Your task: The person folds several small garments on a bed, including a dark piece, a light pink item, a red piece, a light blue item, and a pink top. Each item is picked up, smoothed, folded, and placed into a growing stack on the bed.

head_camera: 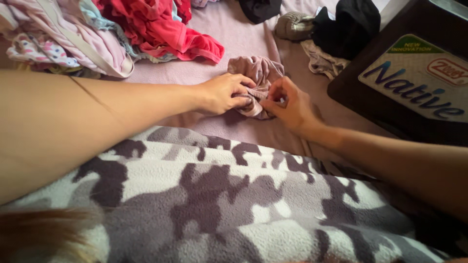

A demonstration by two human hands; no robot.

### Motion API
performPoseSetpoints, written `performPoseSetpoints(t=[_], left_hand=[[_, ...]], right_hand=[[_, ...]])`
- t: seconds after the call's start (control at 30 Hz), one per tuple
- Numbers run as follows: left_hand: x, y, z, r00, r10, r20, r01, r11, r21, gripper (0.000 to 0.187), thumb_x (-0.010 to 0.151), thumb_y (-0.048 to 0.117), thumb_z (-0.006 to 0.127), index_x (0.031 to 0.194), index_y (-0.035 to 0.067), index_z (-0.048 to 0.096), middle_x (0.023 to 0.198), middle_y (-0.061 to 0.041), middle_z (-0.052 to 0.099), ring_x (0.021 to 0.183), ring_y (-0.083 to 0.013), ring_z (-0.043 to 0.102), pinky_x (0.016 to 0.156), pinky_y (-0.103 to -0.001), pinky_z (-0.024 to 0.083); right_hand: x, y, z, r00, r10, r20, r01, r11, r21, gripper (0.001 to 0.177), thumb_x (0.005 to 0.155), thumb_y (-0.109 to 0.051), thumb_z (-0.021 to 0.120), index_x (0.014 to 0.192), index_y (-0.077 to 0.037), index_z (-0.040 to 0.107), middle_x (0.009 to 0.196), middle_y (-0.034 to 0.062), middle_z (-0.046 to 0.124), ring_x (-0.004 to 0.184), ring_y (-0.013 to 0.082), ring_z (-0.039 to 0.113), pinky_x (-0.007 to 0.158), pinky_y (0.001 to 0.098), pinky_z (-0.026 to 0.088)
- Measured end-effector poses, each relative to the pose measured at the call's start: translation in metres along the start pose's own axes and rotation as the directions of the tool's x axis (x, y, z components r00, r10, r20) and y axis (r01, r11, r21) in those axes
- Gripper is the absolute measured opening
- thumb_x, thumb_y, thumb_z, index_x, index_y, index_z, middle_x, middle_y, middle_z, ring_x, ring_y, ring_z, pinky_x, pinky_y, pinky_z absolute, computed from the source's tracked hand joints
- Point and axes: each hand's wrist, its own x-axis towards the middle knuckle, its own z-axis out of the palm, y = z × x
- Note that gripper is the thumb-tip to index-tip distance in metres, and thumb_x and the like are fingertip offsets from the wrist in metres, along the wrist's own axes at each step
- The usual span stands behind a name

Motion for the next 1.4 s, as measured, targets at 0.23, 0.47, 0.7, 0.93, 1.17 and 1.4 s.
performPoseSetpoints(t=[0.23, 0.47, 0.7, 0.93, 1.17, 1.4], left_hand=[[0.003, 0.001, 0.010, 0.963, -0.119, -0.243, 0.102, 0.992, -0.081, 0.025, 0.085, 0.026, 0.076, 0.098, 0.005, 0.074, 0.107, -0.013, 0.073, 0.101, -0.0288, 0.069, 0.090, -0.039, 0.054], [0.004, 0.011, -0.003, 0.956, -0.177, -0.235, 0.095, 0.942, -0.321, 0.027, 0.080, 0.022, 0.080, 0.084, 0.005, 0.060, 0.101, -0.008, 0.078, 0.096, -0.0230, 0.074, 0.085, -0.033, 0.057], [-0.009, 0.011, -0.021, 0.995, 0.017, -0.101, -0.022, 0.998, -0.051, 0.034, 0.082, 0.040, 0.082, 0.091, 0.007, 0.080, 0.114, -0.013, 0.072, 0.103, -0.0297, 0.068, 0.090, -0.038, 0.053], [0.007, -0.007, 0.015, 0.927, 0.214, -0.309, -0.199, 0.977, 0.079, 0.030, 0.104, 0.030, 0.066, 0.094, 0.005, 0.080, 0.119, -0.016, 0.069, 0.105, -0.0314, 0.063, 0.091, -0.042, 0.050], [0.020, -0.016, 0.017, 0.925, -0.353, -0.141, 0.288, 0.893, -0.345, 0.032, 0.100, 0.031, 0.062, 0.109, 0.000, 0.065, 0.081, -0.008, 0.070, 0.073, -0.0137, 0.062, 0.066, -0.032, 0.050], [0.004, -0.003, 0.009, 0.930, 0.106, -0.352, -0.119, 0.993, -0.014, 0.025, 0.092, 0.024, 0.074, 0.103, 0.005, 0.063, 0.098, -0.011, 0.068, 0.096, -0.0287, 0.067, 0.086, -0.040, 0.054]], right_hand=[[-0.014, -0.025, -0.008, 0.930, -0.329, 0.165, 0.360, 0.905, -0.227, 0.042, 0.084, -0.034, 0.081, 0.107, -0.002, 0.065, 0.105, 0.0116, 0.063, 0.100, 0.0297, 0.061, 0.087, 0.0412, 0.051], [-0.003, -0.017, 0.004, 0.910, -0.367, 0.191, 0.410, 0.860, -0.305, 0.021, 0.090, -0.020, 0.071, 0.097, -0.003, 0.063, 0.103, 0.0131, 0.062, 0.102, 0.0347, 0.059, 0.089, 0.0456, 0.049], [0.032, 0.014, 0.006, 0.949, -0.019, 0.314, 0.098, 0.966, -0.238, 0.027, 0.105, -0.026, 0.051, 0.103, -0.004, 0.066, 0.097, 0.0193, 0.069, 0.093, 0.0407, 0.065, 0.080, 0.0488, 0.050], [0.027, -0.016, 0.001, 0.978, 0.116, 0.173, -0.095, 0.987, -0.127, 0.026, 0.104, -0.029, 0.057, 0.115, -0.005, 0.058, 0.099, 0.0132, 0.071, 0.092, 0.0314, 0.071, 0.083, 0.0439, 0.055], [0.002, -0.037, -0.005, 0.845, -0.531, 0.068, 0.520, 0.782, -0.343, 0.045, 0.081, -0.022, 0.078, 0.119, -0.006, 0.061, 0.117, 0.0159, 0.062, 0.112, 0.0371, 0.060, 0.095, 0.0447, 0.049], [0.013, -0.018, 0.005, 0.958, -0.262, 0.118, 0.284, 0.926, -0.251, 0.016, 0.096, -0.016, 0.068, 0.107, -0.004, 0.069, 0.102, 0.0131, 0.069, 0.100, 0.0336, 0.066, 0.087, 0.0425, 0.053]])
